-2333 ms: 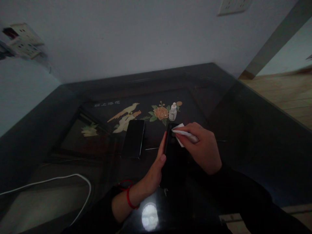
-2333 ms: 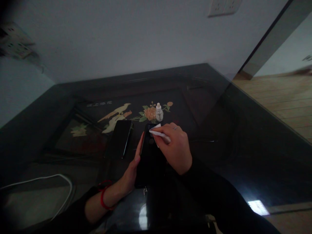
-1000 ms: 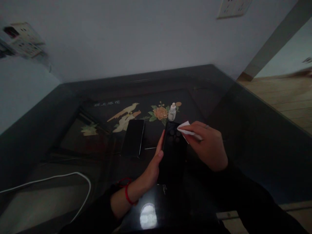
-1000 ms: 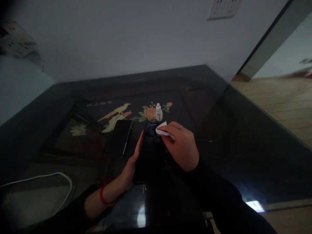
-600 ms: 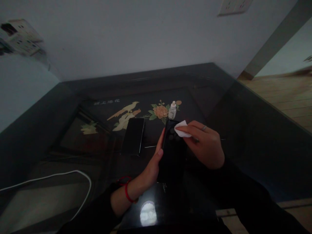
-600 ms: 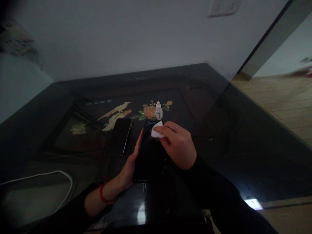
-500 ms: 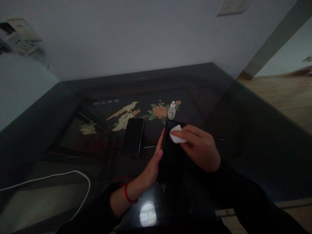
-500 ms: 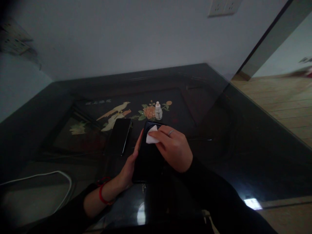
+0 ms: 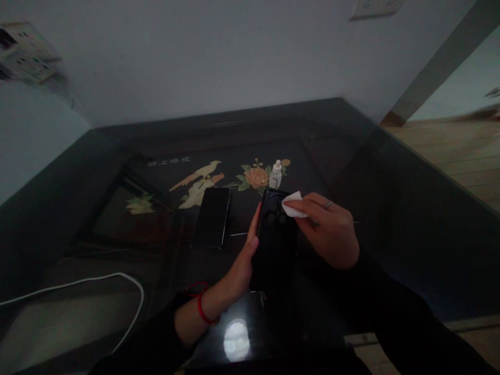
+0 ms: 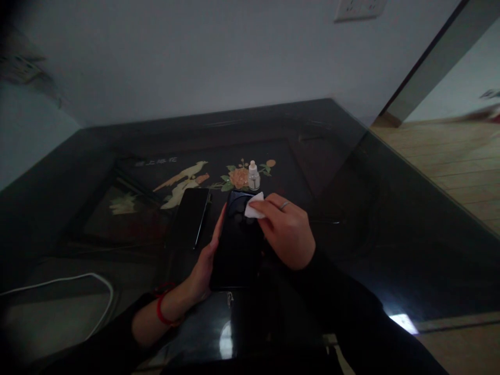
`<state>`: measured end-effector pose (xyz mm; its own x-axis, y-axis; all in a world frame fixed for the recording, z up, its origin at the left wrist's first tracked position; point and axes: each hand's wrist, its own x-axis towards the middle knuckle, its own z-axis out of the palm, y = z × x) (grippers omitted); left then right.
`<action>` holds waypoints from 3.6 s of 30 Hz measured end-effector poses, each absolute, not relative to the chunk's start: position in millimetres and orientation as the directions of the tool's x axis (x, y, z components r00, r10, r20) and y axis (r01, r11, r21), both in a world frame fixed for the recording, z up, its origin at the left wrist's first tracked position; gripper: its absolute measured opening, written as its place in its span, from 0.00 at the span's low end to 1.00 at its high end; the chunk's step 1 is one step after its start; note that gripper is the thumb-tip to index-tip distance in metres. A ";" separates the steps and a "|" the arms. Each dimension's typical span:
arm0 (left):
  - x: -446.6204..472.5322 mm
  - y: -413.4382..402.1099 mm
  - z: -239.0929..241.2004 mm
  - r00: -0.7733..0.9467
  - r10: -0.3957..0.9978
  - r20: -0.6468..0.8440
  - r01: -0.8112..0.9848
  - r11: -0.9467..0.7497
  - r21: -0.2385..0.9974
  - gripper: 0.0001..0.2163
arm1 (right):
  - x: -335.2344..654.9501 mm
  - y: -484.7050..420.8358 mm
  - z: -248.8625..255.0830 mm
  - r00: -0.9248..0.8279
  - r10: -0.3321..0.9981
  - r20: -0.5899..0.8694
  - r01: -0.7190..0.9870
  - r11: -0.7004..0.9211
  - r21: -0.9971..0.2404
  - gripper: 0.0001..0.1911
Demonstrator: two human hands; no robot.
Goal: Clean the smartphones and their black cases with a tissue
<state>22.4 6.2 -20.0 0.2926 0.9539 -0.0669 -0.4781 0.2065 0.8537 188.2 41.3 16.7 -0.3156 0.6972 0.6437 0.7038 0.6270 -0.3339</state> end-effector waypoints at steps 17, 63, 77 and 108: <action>20.3 8.5 -19.0 0.234 0.967 -0.105 -0.483 0.209 0.850 0.34 | 188.8 39.6 14.1 -0.318 0.754 0.575 0.705 0.594 -0.388 0.14; 20.5 -6.0 -36.9 0.274 0.960 0.064 -0.318 0.027 0.948 0.31 | 179.1 40.8 14.8 -0.224 0.690 0.688 0.577 0.663 -0.477 0.15; 28.0 -2.4 -27.0 0.205 0.975 -0.085 -0.498 0.179 0.849 0.32 | 179.8 50.8 3.8 -0.394 0.478 0.785 0.612 0.773 -0.164 0.10; 17.3 6.3 -4.5 0.436 0.862 -0.258 -0.535 0.479 0.696 0.31 | 206.1 71.9 11.8 -0.579 0.443 0.684 0.545 0.834 -0.079 0.13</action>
